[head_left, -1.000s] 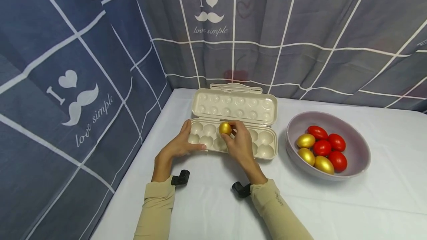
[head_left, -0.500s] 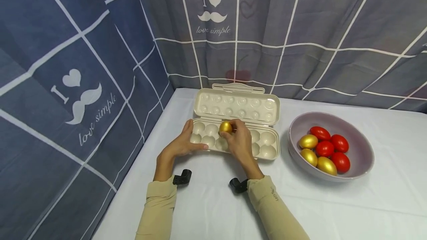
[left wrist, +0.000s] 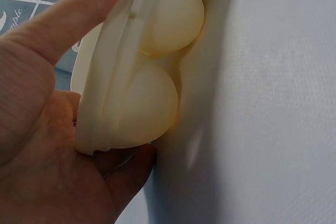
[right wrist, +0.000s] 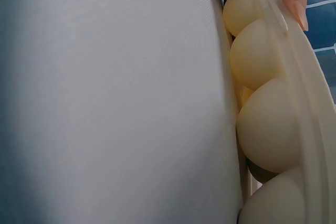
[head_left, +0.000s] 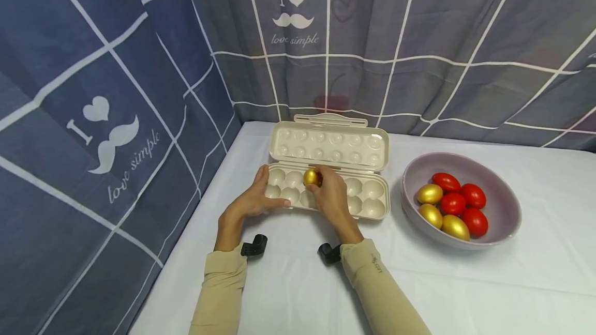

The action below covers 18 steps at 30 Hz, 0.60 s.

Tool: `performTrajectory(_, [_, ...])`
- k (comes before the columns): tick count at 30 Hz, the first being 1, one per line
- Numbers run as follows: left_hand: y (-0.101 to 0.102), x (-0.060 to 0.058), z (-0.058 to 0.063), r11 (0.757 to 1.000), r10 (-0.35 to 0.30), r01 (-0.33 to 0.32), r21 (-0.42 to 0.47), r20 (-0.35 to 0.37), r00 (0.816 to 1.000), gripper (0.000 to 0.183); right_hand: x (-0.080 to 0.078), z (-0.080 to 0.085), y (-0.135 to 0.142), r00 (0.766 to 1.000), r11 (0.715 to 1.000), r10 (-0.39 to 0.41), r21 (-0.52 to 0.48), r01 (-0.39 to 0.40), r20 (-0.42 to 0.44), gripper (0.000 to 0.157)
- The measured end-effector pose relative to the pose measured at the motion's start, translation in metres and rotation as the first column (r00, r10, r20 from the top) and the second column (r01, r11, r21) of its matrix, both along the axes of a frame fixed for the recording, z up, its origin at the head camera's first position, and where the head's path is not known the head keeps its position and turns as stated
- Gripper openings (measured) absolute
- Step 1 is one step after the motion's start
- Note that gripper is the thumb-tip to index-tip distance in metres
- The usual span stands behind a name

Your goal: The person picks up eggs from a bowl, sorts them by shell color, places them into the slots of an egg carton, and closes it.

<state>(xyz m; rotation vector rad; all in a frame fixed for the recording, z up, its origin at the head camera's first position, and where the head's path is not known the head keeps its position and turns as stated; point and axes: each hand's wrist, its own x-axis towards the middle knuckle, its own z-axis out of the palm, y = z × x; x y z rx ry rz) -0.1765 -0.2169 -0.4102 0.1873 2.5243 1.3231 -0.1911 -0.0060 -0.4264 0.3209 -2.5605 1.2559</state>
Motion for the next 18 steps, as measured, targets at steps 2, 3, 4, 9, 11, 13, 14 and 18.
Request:
performTrajectory(2, [-0.0012, -0.0008, -0.0005, 1.0, 0.0, 0.0, 0.008, 0.002, 1.0, 0.125, 0.0002, 0.0004, -0.0007, 1.0, 1.0, 0.002, 0.014, -0.001, -0.012, 0.042])
performTrajectory(3, [-0.0014, -0.0008, -0.0005, 1.0, -0.001, 0.001, 0.012, 0.004, 1.0, 0.125, 0.0003, 0.0005, -0.0008, 1.0, 1.0, 0.002, 0.017, -0.001, -0.017, 0.042])
performTrajectory(4, [-0.001, -0.0008, -0.0005, 1.0, -0.003, 0.003, 0.013, 0.006, 1.0, 0.125, 0.0004, 0.0001, -0.0009, 1.0, 1.0, 0.001, 0.019, 0.0, -0.02, 0.042])
performTrajectory(9, [-0.0002, -0.0004, 0.0004, 1.0, -0.005, 0.005, -0.008, 0.007, 1.0, 0.125, -0.0005, -0.0019, -0.0009, 0.999, 1.0, 0.0, 0.03, 0.001, -0.038, 0.039])
performTrajectory(11, [-0.0002, -0.0005, 0.0006, 1.0, -0.005, 0.005, -0.015, 0.002, 1.0, 0.124, -0.001, -0.0021, -0.0009, 0.999, 0.999, 0.002, 0.033, 0.0, -0.044, 0.038])
performTrajectory(13, [-0.0002, -0.0003, 0.001, 1.0, -0.005, 0.005, -0.018, -0.003, 1.0, 0.124, -0.0013, -0.0025, -0.0007, 0.999, 0.999, 0.003, 0.038, -0.001, -0.05, 0.037])
performTrajectory(14, [-0.0001, -0.0002, 0.0011, 1.0, -0.004, 0.004, -0.02, -0.001, 1.0, 0.124, -0.0014, -0.0028, -0.0006, 0.999, 0.999, 0.003, 0.04, -0.001, -0.051, 0.036])
performTrajectory(18, [0.0005, -0.0008, 0.0008, 1.0, -0.01, 0.01, -0.027, 0.0, 1.0, 0.124, -0.0013, -0.0034, 0.0014, 0.999, 0.999, 0.005, 0.039, -0.004, -0.047, 0.036])
